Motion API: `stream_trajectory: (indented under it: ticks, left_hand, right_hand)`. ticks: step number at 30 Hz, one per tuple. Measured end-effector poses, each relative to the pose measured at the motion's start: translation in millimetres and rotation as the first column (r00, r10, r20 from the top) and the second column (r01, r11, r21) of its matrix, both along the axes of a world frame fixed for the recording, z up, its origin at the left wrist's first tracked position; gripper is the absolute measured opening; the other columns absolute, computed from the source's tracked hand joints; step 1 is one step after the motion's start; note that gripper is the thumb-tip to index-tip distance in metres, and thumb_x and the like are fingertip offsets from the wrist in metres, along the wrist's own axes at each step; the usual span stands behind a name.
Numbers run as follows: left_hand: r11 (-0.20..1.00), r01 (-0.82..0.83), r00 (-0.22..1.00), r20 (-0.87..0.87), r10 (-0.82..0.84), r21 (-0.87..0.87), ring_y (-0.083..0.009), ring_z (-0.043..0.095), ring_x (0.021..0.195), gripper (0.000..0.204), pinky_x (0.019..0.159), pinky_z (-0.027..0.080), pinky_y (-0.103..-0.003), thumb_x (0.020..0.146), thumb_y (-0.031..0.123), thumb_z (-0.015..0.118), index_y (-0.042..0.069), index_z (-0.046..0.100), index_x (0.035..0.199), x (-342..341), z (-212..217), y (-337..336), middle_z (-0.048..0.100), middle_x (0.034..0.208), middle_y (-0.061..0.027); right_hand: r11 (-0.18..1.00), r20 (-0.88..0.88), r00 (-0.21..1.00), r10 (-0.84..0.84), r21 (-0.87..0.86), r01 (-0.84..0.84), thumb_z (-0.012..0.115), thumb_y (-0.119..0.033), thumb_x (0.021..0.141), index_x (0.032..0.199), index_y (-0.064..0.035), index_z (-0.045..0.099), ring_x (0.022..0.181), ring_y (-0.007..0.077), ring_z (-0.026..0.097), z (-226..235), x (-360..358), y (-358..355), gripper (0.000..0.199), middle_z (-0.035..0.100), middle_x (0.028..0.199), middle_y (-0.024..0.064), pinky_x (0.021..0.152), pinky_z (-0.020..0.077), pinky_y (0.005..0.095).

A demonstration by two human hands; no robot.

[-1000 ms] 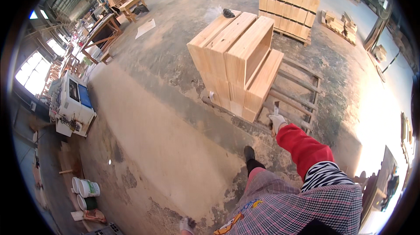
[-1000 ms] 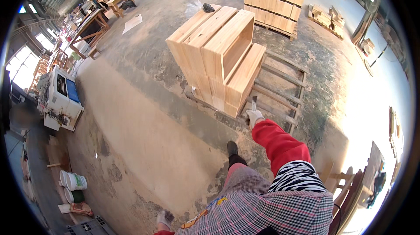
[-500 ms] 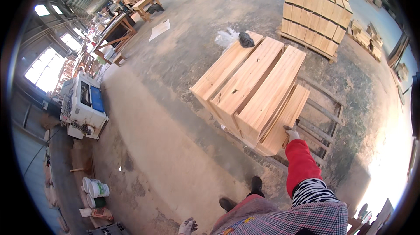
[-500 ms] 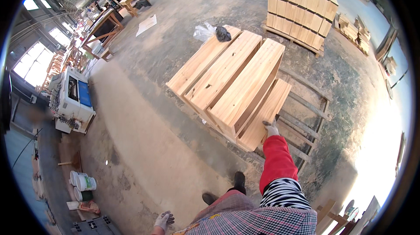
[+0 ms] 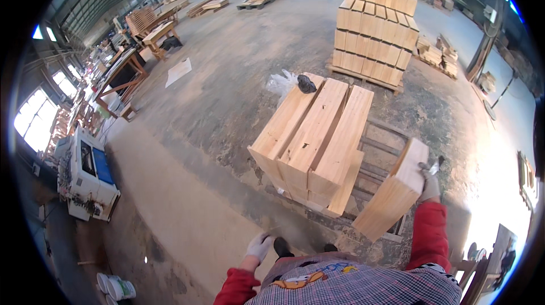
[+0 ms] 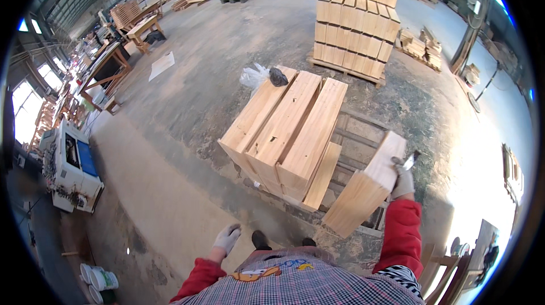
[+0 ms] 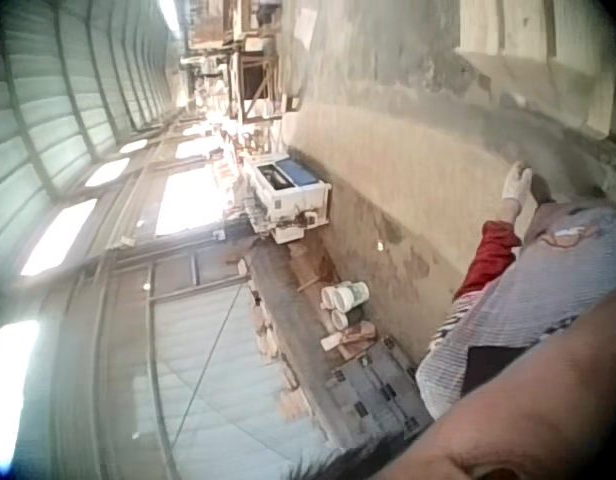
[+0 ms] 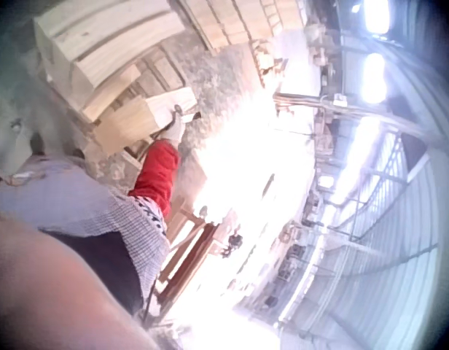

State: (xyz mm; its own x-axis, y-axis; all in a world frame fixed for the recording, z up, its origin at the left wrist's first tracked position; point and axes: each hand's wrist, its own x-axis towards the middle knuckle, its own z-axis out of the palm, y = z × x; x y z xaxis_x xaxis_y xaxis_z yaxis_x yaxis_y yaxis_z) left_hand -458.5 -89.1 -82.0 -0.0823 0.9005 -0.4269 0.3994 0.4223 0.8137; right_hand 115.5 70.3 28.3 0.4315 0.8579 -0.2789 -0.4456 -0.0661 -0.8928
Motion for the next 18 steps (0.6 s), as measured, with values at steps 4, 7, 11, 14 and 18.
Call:
stream_trajectory:
  ticks: [4,7,11,14,18]
  left_hand:
    - [0.885,0.299,0.944,0.022,-0.329,0.357,-0.0312,0.058,0.106,0.033,0.092,0.044,-0.035,0.086,0.02,0.053,0.0,0.059,0.111,22,106,95,0.062,0.108,-0.0179]
    - [0.676,0.439,0.796,0.092,-0.598,0.592,-0.0256,0.057,0.107,0.041,0.091,0.045,-0.034,0.086,0.015,0.059,0.0,0.052,0.123,27,164,134,0.059,0.112,-0.0156]
    - [0.443,0.476,0.755,-0.096,-0.648,0.76,-0.0291,0.052,0.114,0.066,0.098,0.041,-0.037,0.079,0.015,0.068,-0.001,0.037,0.135,30,232,165,0.049,0.125,-0.0186]
    - [0.439,0.313,0.843,-0.033,-0.537,0.842,-0.0308,0.05,0.116,0.086,0.1,0.039,-0.038,0.073,0.015,0.074,0.0,0.025,0.141,43,245,175,0.043,0.131,-0.0194]
    - [0.673,0.009,0.891,0.299,-0.342,0.74,-0.029,0.049,0.116,0.089,0.099,0.04,-0.039,0.072,0.014,0.076,-0.001,0.023,0.141,44,242,185,0.041,0.133,-0.0187]
  right_hand:
    - [0.971,-0.022,0.993,-0.118,0.206,0.12,0.059,-0.015,0.087,0.116,-0.0064,0.057,0.103,0.026,0.059,105,-46,-35,0.03,0.06,0.113,0.0116,0.088,0.0522,0.0405]
    - [0.914,0.203,0.958,-0.204,0.391,0.112,0.056,-0.012,0.088,0.118,-0.0002,0.056,0.11,0.0225,0.054,158,-85,-42,0.032,0.058,0.115,0.0101,0.095,0.0457,0.0344]
    - [0.837,0.381,0.879,-0.286,0.547,0.035,0.054,-0.016,0.091,0.116,0.0018,0.057,0.102,0.0199,0.057,239,-223,-46,0.031,0.06,0.112,0.0113,0.089,0.0475,0.0309]
    - [0.868,0.493,0.816,-0.3,0.497,0.019,0.053,-0.015,0.092,0.111,-0.0015,0.062,0.079,0.0119,0.057,263,-305,-33,0.025,0.062,0.097,0.0063,0.065,0.0473,0.0238]
    - [0.881,0.496,0.828,-0.264,0.472,-0.002,0.056,-0.014,0.091,0.104,-0.0017,0.065,0.06,0.0063,0.049,256,-386,0,0.02,0.053,0.072,-0.0016,0.052,0.0414,0.0218]
